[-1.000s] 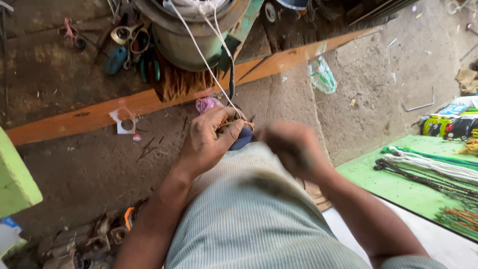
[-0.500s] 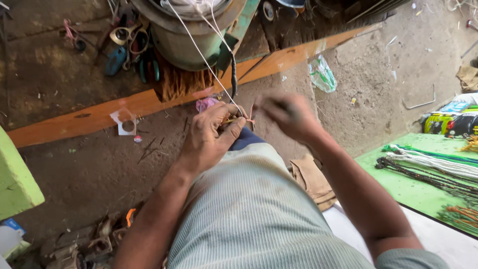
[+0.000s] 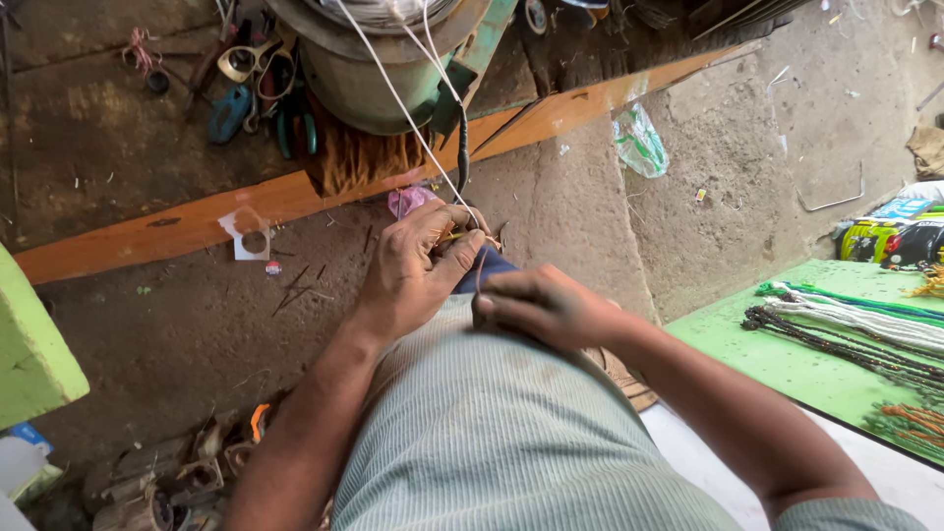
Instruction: The person works at a cluttered workbench on an electric motor stator with white windings. They handle a black insulating sheet and white insulating ribbon, fold and press the material, cut pieces with pliers, and fit a small insulating ring component by hand.
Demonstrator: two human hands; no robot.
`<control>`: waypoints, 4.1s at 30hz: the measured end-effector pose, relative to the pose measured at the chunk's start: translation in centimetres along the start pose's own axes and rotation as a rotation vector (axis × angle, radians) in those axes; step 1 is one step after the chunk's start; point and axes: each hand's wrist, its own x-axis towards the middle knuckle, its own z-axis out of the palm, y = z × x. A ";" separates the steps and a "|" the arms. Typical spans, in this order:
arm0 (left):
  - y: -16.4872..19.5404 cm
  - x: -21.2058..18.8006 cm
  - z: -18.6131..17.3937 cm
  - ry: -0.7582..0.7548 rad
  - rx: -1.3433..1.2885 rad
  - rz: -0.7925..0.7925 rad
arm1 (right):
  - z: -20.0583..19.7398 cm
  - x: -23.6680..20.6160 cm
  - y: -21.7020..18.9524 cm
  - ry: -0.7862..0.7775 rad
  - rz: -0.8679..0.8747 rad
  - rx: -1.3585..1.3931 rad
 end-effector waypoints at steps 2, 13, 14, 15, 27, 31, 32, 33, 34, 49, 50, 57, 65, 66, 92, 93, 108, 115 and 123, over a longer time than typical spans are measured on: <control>0.2 0.0 0.0 -0.013 -0.016 -0.030 | -0.2 -0.5 -0.1 0.065 0.019 0.023; 0.1 0.1 0.0 -0.020 -0.007 -0.066 | -0.4 -1.0 -2.0 0.080 0.180 0.115; 0.1 0.1 0.0 -0.018 -0.008 -0.054 | -0.7 -1.0 -1.5 0.193 0.178 0.002; 0.0 0.1 0.0 -0.019 -0.005 -0.038 | -1.4 -0.6 -0.7 0.310 0.172 -0.109; -0.7 -0.2 0.3 0.004 -0.004 -0.010 | 2.1 -1.5 0.8 0.216 0.025 -0.377; -1.0 -0.2 0.0 -0.008 0.087 -0.019 | 2.0 0.2 -0.9 0.589 -0.180 -0.683; -1.0 -0.3 0.0 0.006 0.053 -0.010 | 2.1 0.5 -1.0 0.579 -0.206 -0.691; -1.0 -0.4 0.1 0.023 0.022 0.001 | 2.2 0.8 -0.9 0.569 -0.237 -0.699; -1.1 -0.6 0.1 0.042 -0.008 0.011 | 2.4 0.9 -0.8 0.556 -0.269 -0.705; -5.7 -1.2 -0.7 0.179 0.048 0.127 | 0.4 3.6 1.7 0.267 -0.032 -0.361; -5.8 -1.1 -1.4 0.231 -0.064 0.123 | 0.1 3.4 1.8 0.295 0.020 -0.341; -8.3 3.9 -7.0 0.680 0.652 -0.251 | -1.4 2.9 2.0 0.429 0.176 -0.331; -8.1 8.7 -5.7 0.497 1.100 -0.373 | -4.1 4.1 2.8 0.726 0.246 -0.299; -8.4 8.8 -5.8 0.461 1.067 -0.360 | -5.2 4.8 3.1 0.722 0.242 -0.284; -3.2 -7.5 -0.5 0.719 -0.968 -0.330 | -21.5 13.6 7.9 0.240 0.427 0.790; -3.4 -7.6 0.1 0.747 -0.890 -0.310 | -22.0 12.9 8.3 0.221 0.400 0.815; 1.0 -6.8 8.5 0.544 0.319 -0.837 | -18.5 0.8 13.7 -0.070 0.227 0.104; -2.4 -5.0 10.0 0.540 0.295 -0.676 | -16.1 2.7 11.9 -0.305 0.216 -0.080; -3.0 -2.3 10.2 0.545 0.327 -0.579 | -16.5 2.9 10.3 -0.329 0.219 -0.424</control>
